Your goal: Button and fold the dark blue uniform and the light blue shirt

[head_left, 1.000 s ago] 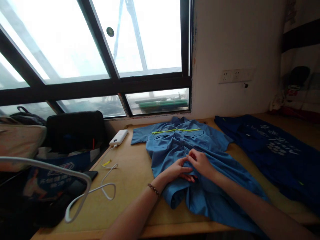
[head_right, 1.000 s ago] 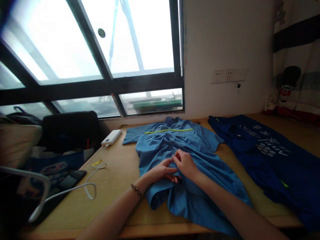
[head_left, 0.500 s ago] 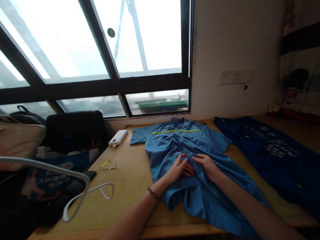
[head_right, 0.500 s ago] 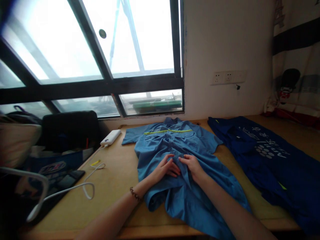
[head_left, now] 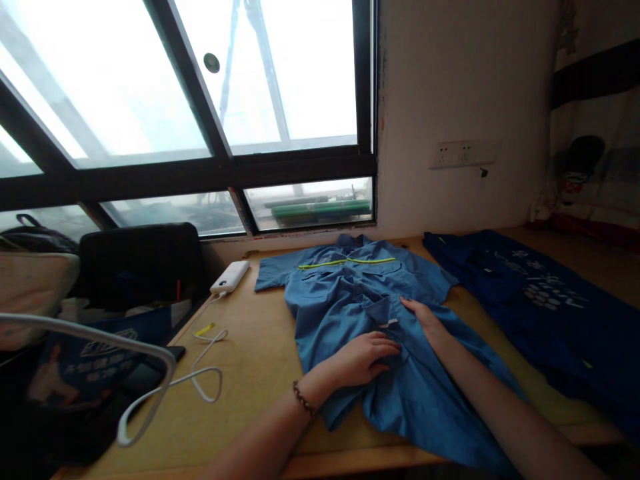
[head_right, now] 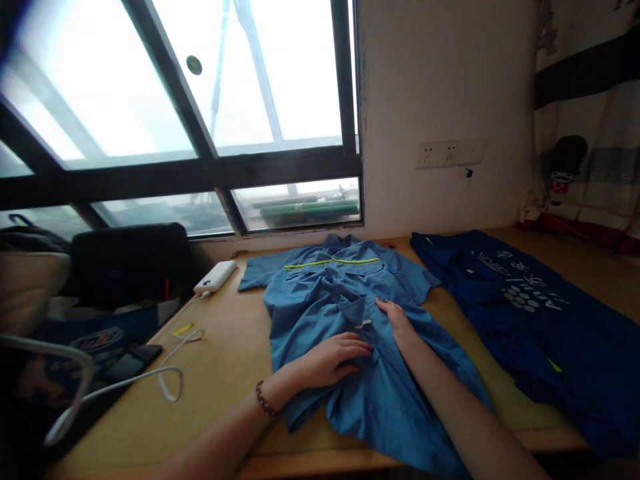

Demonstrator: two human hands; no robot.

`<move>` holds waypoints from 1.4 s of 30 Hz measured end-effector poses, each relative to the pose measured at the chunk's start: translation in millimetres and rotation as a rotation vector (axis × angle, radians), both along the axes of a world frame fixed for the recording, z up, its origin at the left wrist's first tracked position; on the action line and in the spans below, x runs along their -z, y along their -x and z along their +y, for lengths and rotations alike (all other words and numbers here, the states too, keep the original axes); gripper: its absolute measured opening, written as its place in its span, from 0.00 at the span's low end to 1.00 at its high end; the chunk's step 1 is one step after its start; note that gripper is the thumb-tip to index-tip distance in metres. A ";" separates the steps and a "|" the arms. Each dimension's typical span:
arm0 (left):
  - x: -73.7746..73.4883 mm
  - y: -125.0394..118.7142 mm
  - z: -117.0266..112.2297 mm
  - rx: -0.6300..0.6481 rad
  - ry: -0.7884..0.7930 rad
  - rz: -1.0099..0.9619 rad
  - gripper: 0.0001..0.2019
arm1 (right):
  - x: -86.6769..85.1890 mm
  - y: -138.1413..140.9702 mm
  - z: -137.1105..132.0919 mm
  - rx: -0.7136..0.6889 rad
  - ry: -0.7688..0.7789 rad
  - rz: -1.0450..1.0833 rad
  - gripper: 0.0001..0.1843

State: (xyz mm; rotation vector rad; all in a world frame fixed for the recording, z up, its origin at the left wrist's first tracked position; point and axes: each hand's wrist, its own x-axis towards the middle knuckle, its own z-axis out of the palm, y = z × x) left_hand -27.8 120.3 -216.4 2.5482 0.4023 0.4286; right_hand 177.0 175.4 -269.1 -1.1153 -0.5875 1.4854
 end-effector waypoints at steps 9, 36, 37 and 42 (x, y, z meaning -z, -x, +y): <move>16.8 0.1 7.1 -0.112 0.153 0.018 0.07 | -45.7 27.7 -36.5 -0.162 -0.347 -0.135 0.14; 12.4 9.4 17.9 -0.161 0.461 0.054 0.09 | -44.0 37.7 -43.9 -0.166 -0.308 -0.104 0.13; 12.7 8.9 17.8 -0.191 0.570 0.022 0.10 | -46.0 39.1 -47.1 -0.204 -0.366 -0.176 0.12; 11.9 9.9 21.7 -0.338 1.118 -0.217 0.11 | -49.4 47.8 -59.7 -0.308 -0.646 -0.725 0.05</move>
